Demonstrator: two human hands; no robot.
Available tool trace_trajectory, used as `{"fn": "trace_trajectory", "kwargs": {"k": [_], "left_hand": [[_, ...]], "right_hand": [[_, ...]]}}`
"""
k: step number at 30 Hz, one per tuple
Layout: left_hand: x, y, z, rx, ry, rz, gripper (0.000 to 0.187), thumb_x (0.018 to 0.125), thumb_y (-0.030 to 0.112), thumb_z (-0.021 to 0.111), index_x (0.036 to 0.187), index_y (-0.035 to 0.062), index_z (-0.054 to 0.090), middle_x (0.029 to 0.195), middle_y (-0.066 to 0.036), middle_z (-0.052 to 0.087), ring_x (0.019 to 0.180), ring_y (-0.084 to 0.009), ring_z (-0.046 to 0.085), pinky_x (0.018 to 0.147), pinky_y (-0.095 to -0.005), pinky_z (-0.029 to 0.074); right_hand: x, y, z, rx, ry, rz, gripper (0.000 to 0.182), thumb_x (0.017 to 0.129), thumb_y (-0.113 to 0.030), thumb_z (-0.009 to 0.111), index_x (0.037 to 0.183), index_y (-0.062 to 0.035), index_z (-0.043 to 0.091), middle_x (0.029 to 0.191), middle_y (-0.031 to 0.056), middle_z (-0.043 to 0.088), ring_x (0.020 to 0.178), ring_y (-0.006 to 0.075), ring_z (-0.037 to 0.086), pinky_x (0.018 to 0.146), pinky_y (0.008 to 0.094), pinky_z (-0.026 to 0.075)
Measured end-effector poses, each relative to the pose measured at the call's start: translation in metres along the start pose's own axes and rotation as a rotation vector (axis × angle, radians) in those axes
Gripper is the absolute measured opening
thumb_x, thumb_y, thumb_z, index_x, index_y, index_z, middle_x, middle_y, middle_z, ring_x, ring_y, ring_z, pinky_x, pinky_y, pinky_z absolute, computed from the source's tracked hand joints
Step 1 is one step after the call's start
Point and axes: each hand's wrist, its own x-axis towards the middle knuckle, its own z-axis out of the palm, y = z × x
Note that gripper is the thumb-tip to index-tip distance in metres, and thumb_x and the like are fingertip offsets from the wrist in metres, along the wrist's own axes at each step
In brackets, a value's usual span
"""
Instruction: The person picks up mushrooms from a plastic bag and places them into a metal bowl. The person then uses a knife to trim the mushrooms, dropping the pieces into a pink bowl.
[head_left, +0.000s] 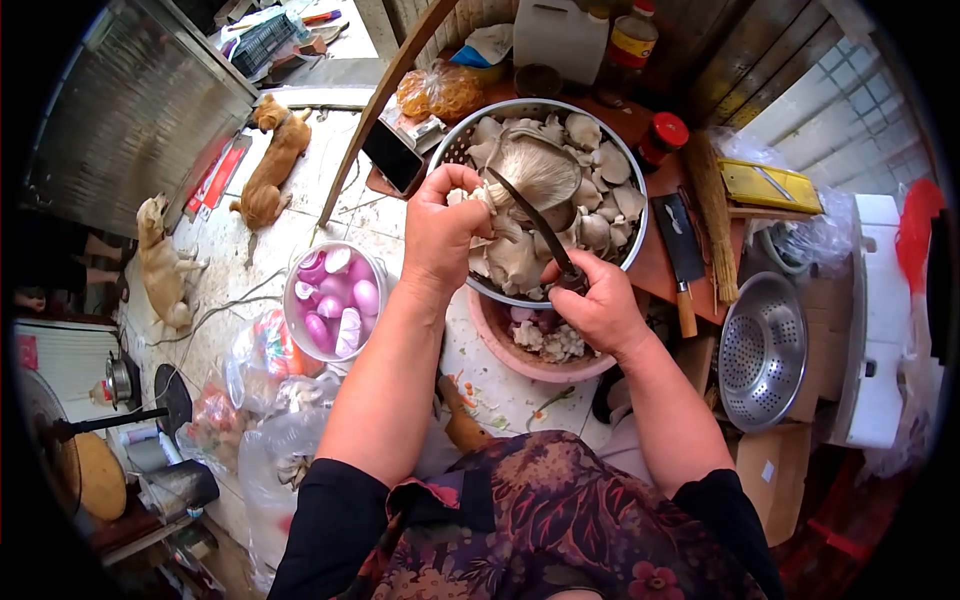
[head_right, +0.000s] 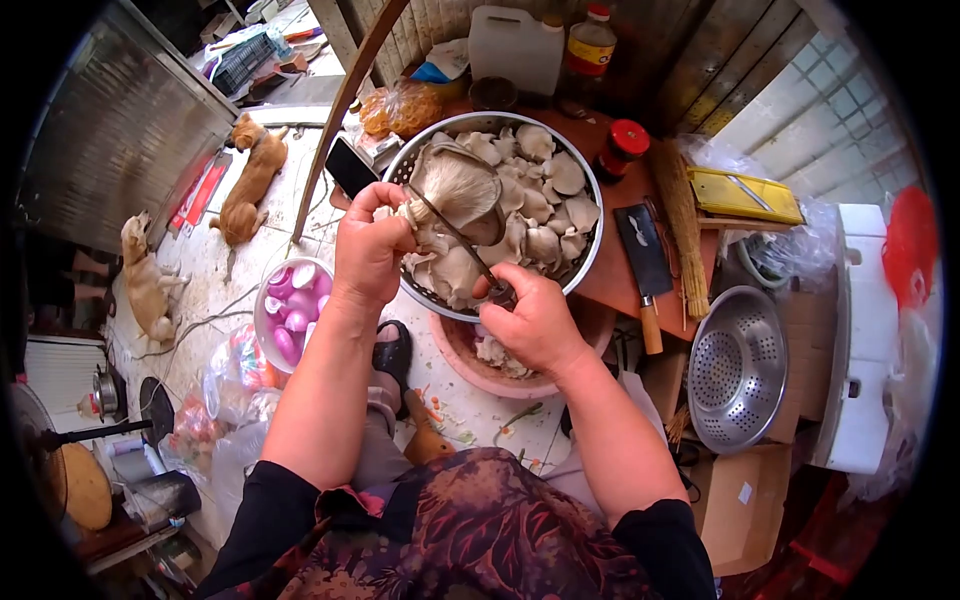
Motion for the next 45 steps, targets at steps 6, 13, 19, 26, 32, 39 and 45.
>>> {"fn": "trace_trajectory", "kwargs": {"k": [6, 13, 19, 26, 32, 39, 45], "left_hand": [[-0.011, 0.002, 0.008, 0.123, -0.056, -0.031, 0.017, 0.068, -0.003, 0.061, 0.083, 0.0034, 0.058, 0.073, -0.002, 0.059, 0.058, -0.0093, 0.055, 0.054, -0.0228, 0.045], [-0.015, -0.008, 0.016, 0.294, -0.067, 0.000, 0.016, 0.067, -0.002, 0.063, 0.081, 0.0038, 0.060, 0.070, 0.000, 0.058, 0.056, -0.0072, 0.052, 0.052, -0.0223, 0.043], [0.000, -0.001, 0.002, -0.013, 0.124, -0.047, 0.020, 0.069, -0.007, 0.055, 0.085, 0.0045, 0.056, 0.071, -0.006, 0.059, 0.055, -0.0113, 0.053, 0.049, -0.0238, 0.043], [0.011, 0.001, -0.011, -0.099, 0.227, -0.088, 0.017, 0.070, -0.005, 0.055, 0.084, 0.0045, 0.055, 0.063, -0.004, 0.055, 0.049, -0.0117, 0.050, 0.047, -0.0248, 0.041], [0.006, 0.006, -0.011, 0.119, 0.165, 0.090, 0.019, 0.069, -0.005, 0.059, 0.085, 0.0033, 0.055, 0.062, -0.004, 0.055, 0.048, -0.0087, 0.047, 0.047, -0.0219, 0.039], [0.000, -0.008, -0.006, 0.750, 0.197, 0.414, 0.018, 0.062, 0.007, 0.066, 0.079, 0.0058, 0.061, 0.085, -0.006, 0.056, 0.077, -0.0189, 0.054, 0.070, -0.0289, 0.045], [-0.010, -0.013, 0.010, 0.867, 0.015, 0.620, 0.024, 0.060, 0.002, 0.067, 0.083, 0.0051, 0.059, 0.092, -0.008, 0.056, 0.088, -0.0221, 0.057, 0.083, -0.0305, 0.047]], "right_hand": [[0.001, 0.005, 0.005, -0.152, 0.074, -0.041, 0.031, 0.074, -0.013, 0.060, 0.099, 0.0042, 0.062, 0.083, 0.0197, 0.066, 0.076, 0.0252, 0.065, 0.073, 0.0335, 0.051], [0.004, -0.006, 0.001, -0.172, 0.052, 0.010, 0.039, 0.073, -0.015, 0.058, 0.105, 0.0057, 0.062, 0.090, 0.0266, 0.066, 0.083, 0.0360, 0.066, 0.077, 0.0380, 0.051], [0.000, -0.006, -0.002, -0.230, 0.010, 0.050, 0.026, 0.072, -0.015, 0.058, 0.090, 0.0032, 0.063, 0.079, 0.0217, 0.065, 0.072, 0.0316, 0.064, 0.070, 0.0364, 0.051], [-0.001, -0.010, -0.004, -0.222, -0.045, 0.100, 0.021, 0.072, -0.014, 0.059, 0.085, 0.0017, 0.062, 0.074, 0.0190, 0.064, 0.068, 0.0298, 0.063, 0.066, 0.0350, 0.050], [-0.011, -0.009, -0.003, -0.165, -0.059, 0.167, 0.018, 0.074, -0.012, 0.059, 0.085, 0.0014, 0.062, 0.072, 0.0109, 0.063, 0.064, 0.0176, 0.059, 0.063, 0.0301, 0.048], [0.009, -0.006, -0.001, 0.220, 0.397, 0.024, 0.029, 0.080, -0.010, 0.070, 0.106, -0.0003, 0.060, 0.087, 0.0008, 0.059, 0.078, 0.0071, 0.057, 0.072, 0.0230, 0.049], [0.036, -0.001, -0.014, 0.051, 0.490, -0.119, 0.041, 0.079, -0.012, 0.072, 0.117, -0.0002, 0.060, 0.099, 0.0048, 0.060, 0.084, 0.0110, 0.059, 0.077, 0.0249, 0.049]]}}
